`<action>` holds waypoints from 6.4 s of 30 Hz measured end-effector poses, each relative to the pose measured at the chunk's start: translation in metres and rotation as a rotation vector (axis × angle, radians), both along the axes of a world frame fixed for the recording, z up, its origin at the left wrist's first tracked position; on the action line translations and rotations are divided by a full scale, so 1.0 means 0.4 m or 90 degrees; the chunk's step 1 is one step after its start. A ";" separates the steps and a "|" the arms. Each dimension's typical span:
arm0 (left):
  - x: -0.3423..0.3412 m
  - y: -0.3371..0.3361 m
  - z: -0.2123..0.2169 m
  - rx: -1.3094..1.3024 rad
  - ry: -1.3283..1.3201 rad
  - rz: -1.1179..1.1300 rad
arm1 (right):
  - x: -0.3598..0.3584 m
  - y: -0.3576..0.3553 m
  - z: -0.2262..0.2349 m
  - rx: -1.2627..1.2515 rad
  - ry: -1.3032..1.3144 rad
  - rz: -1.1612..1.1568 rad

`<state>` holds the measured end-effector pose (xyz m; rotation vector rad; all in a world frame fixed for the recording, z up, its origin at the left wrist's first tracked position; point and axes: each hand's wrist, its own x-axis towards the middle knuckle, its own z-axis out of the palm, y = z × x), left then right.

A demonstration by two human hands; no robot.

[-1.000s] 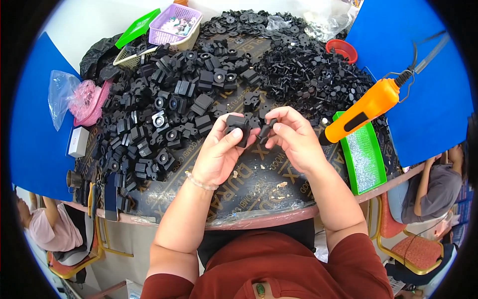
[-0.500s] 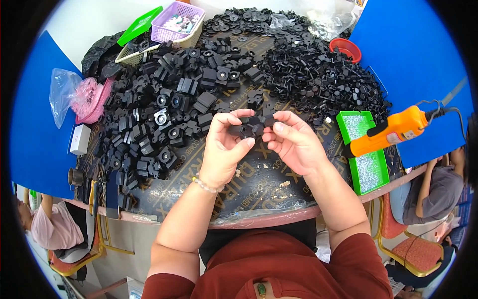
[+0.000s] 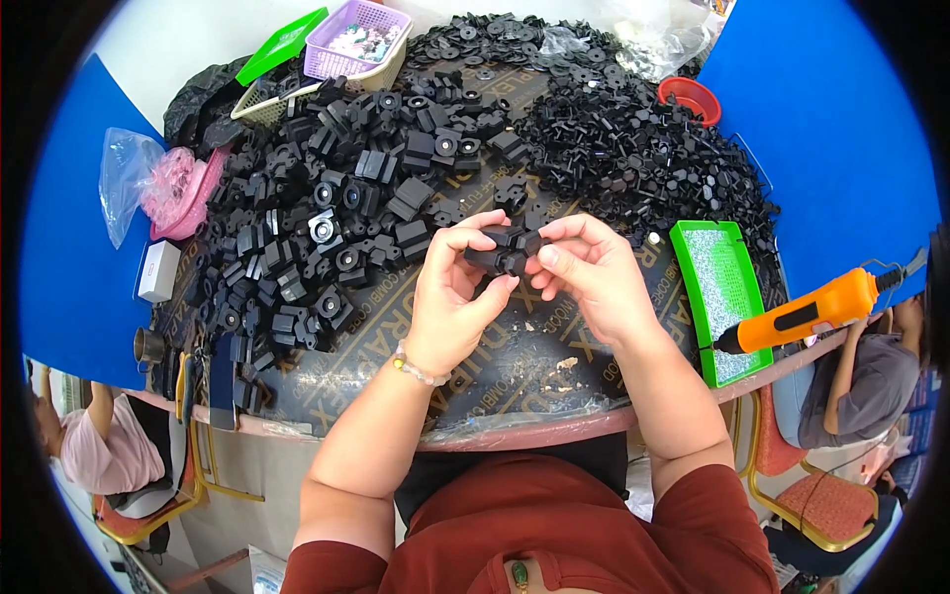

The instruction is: Inspecting and sorting small black plastic components on a factory workbench.

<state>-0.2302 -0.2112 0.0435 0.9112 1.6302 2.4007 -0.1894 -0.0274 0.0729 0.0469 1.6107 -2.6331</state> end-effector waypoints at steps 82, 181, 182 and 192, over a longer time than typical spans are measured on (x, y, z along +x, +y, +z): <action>-0.101 -0.148 0.024 -0.816 0.347 0.527 | -0.041 0.002 0.020 1.164 0.149 0.126; -0.080 -0.074 0.020 0.082 -0.106 0.370 | -0.304 -0.163 0.051 0.981 0.240 0.020; -0.064 -0.064 0.039 0.092 -0.145 0.330 | -0.271 -0.154 0.064 0.850 0.287 0.032; -0.023 -0.051 0.044 0.133 -0.321 -0.047 | -0.083 0.126 0.012 1.103 0.144 -0.291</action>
